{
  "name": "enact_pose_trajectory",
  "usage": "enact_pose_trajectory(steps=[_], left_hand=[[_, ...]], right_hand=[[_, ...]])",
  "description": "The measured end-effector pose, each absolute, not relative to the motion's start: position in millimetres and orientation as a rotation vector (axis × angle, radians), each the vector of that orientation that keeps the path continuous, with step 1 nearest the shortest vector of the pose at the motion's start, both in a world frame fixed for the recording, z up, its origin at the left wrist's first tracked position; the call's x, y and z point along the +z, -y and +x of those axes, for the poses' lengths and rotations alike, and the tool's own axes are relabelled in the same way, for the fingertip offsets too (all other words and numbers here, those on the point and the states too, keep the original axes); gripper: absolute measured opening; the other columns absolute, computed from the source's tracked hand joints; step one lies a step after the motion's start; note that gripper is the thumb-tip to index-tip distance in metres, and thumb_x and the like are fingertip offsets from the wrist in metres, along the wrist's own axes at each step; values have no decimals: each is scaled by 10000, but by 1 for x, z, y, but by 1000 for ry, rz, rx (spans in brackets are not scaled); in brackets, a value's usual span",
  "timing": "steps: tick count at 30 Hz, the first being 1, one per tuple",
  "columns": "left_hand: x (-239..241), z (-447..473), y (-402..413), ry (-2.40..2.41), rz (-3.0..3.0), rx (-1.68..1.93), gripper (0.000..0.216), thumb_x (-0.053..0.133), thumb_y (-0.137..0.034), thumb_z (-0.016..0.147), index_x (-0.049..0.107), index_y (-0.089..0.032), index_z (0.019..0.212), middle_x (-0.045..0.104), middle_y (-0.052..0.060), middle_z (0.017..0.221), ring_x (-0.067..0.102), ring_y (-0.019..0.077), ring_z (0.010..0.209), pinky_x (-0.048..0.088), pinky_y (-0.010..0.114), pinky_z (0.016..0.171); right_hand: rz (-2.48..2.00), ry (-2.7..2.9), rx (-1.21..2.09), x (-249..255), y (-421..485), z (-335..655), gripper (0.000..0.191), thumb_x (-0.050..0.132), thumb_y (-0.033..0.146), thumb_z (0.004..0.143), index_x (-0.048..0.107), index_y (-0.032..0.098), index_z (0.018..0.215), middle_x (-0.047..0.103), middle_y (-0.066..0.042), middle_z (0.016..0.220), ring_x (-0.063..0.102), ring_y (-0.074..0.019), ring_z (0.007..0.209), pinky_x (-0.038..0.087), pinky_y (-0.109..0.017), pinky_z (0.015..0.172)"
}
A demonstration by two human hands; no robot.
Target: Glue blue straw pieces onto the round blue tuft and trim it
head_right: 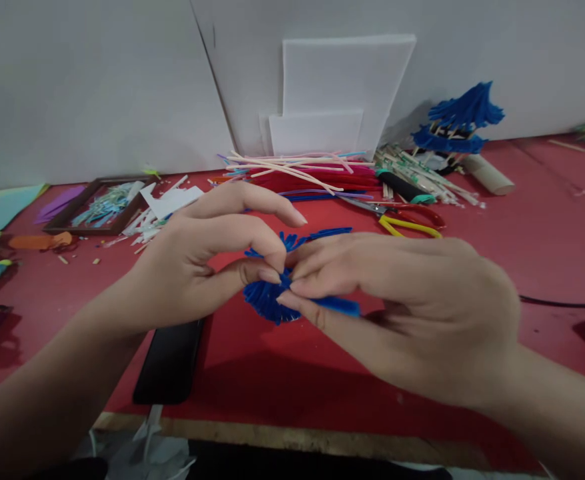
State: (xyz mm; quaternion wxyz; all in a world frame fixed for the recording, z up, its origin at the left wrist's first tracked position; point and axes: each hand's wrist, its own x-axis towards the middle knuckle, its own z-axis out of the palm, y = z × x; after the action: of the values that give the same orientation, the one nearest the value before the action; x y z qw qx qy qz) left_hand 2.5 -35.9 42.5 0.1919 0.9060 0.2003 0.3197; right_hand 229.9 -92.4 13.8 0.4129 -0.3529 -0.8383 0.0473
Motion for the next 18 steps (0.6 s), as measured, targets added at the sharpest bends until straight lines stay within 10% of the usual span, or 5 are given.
enact_pose_trajectory(steps=[9, 18], left_hand=[[52, 2, 27, -587, 2590, 770, 185, 721, -186, 823, 768, -336, 724, 762, -11, 1227, 673, 313, 1223, 480, 505, 1170], [59, -3, 25, -520, 2748, 744, 186, 662, -252, 925, 745, -319, 773, 731, -34, 1274, 618, 277, 1351, 425, 522, 1245]], right_hand=[[-696, 2274, -8, 2, 95, 243, 289, 479, 219, 1032, 715, 338, 1151, 799, 44, 1146, 769, -143, 1045, 639, -248, 1001], [-725, 2277, -14, 15, 95, 244, 127, 544, 294, 1035, 589, 345, 928, 803, 106, 887, 778, -113, 982, 635, -196, 972]])
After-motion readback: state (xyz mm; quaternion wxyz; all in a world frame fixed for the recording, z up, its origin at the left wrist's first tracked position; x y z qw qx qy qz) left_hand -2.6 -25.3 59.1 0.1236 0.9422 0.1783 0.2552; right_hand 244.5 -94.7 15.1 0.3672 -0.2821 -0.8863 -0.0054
